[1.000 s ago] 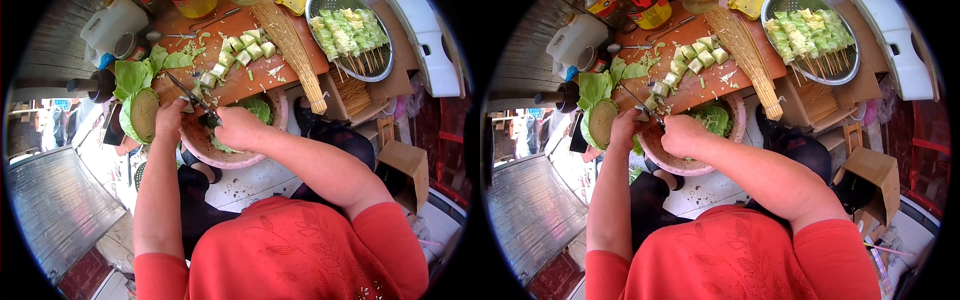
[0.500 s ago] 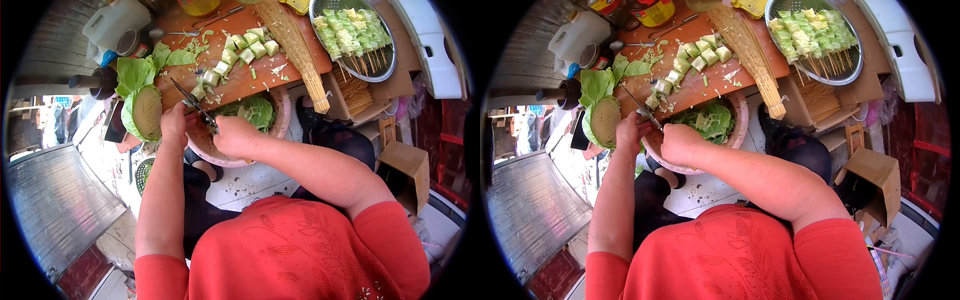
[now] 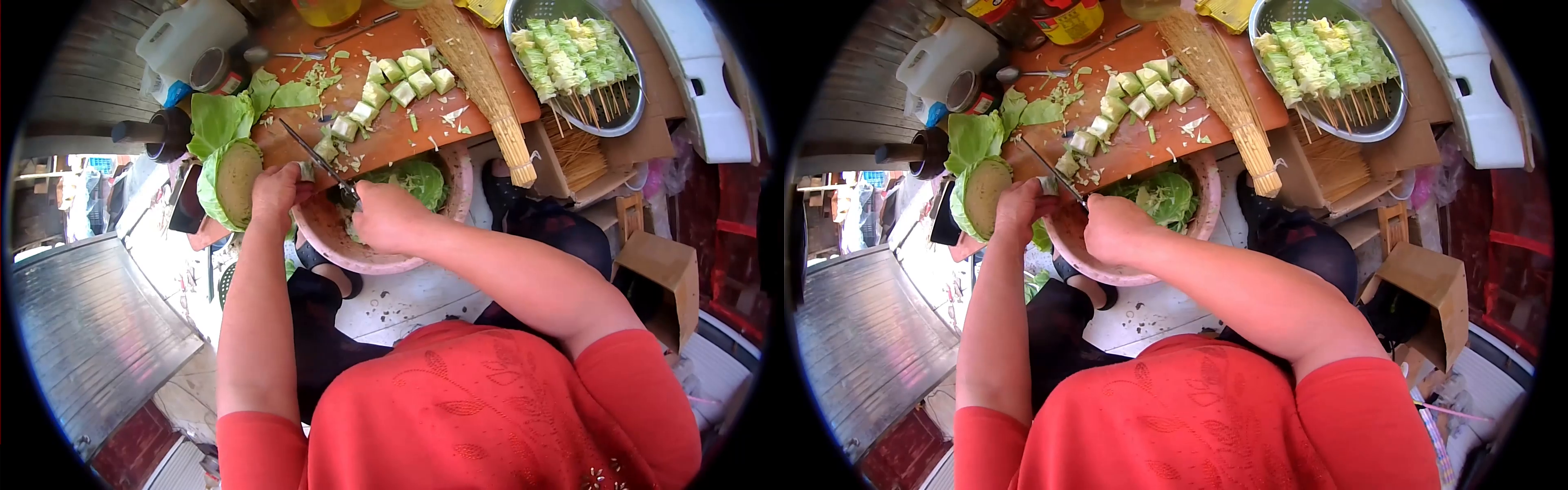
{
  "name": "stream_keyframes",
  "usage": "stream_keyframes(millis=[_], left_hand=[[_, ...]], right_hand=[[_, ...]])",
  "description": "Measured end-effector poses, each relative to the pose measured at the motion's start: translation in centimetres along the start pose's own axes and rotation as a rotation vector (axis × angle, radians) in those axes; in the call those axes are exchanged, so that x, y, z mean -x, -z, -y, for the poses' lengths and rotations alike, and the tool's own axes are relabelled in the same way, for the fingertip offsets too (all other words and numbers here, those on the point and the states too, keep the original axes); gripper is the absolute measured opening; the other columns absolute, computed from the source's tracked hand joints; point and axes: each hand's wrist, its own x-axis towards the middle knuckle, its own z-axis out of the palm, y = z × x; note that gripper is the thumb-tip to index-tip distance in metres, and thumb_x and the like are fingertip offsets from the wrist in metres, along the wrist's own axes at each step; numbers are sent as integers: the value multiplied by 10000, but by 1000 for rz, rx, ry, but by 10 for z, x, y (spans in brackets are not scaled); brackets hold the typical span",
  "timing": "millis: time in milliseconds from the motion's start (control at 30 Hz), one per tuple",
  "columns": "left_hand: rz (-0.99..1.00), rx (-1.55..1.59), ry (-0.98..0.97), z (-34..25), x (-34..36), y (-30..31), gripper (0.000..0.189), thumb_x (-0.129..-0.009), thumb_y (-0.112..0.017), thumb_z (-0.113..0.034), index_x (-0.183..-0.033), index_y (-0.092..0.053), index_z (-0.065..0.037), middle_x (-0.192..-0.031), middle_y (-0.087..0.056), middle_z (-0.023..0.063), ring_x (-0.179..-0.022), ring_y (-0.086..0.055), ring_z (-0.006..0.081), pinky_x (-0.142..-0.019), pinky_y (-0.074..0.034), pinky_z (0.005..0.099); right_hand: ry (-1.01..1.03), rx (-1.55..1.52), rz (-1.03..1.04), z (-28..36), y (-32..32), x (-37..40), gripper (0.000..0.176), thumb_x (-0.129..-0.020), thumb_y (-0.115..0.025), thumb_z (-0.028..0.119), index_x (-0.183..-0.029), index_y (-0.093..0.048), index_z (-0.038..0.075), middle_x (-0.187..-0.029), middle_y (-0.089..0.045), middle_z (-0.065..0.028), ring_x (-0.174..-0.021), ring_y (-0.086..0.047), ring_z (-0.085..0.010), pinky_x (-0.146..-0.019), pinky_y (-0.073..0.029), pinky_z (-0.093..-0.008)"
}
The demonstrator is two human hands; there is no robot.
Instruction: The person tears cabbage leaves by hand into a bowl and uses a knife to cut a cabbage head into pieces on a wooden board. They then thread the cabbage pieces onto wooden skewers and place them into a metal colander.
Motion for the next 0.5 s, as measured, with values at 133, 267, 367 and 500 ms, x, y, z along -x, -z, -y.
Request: stream_keyframes(millis=[133,267,367,500], left_hand=[[50,-108,-10,-10,0,6,297,-860,-552,-142,-1085,-559,52,-913,-656,135,-716,-682,226,-647,-567,307],[100,-248,5,-17,-2,9,324,-855,-528,-124,-1142,-553,24,-932,-648,133,-744,-684,233,-676,-575,309],[117,-362,-6,-18,-2,10,371,-854,-507,-107,-1209,-531,-4,-968,-632,121,-751,-680,229,-710,-584,314],[127,-377,-83,-12,-3,14,409,-848,-510,-71,-1251,-519,-3,-1025,-606,92,-754,-665,208,-721,-585,308]], right_hand=[[34,-2,34,-10,0,1,274,-842,-528,170,-993,-539,-59,-912,-628,-278,-905,-606,-441,-822,-479,-488],[82,-24,36,-14,-1,4,265,-825,-544,174,-962,-542,-53,-882,-622,-282,-874,-606,-444,-797,-482,-490],[84,-30,64,-16,2,8,259,-814,-550,172,-947,-544,-50,-859,-618,-280,-858,-607,-440,-778,-480,-485],[48,-78,82,-13,12,16,279,-764,-515,117,-953,-609,-65,-927,-635,-301,-916,-623,-427,-826,-496,-450]])
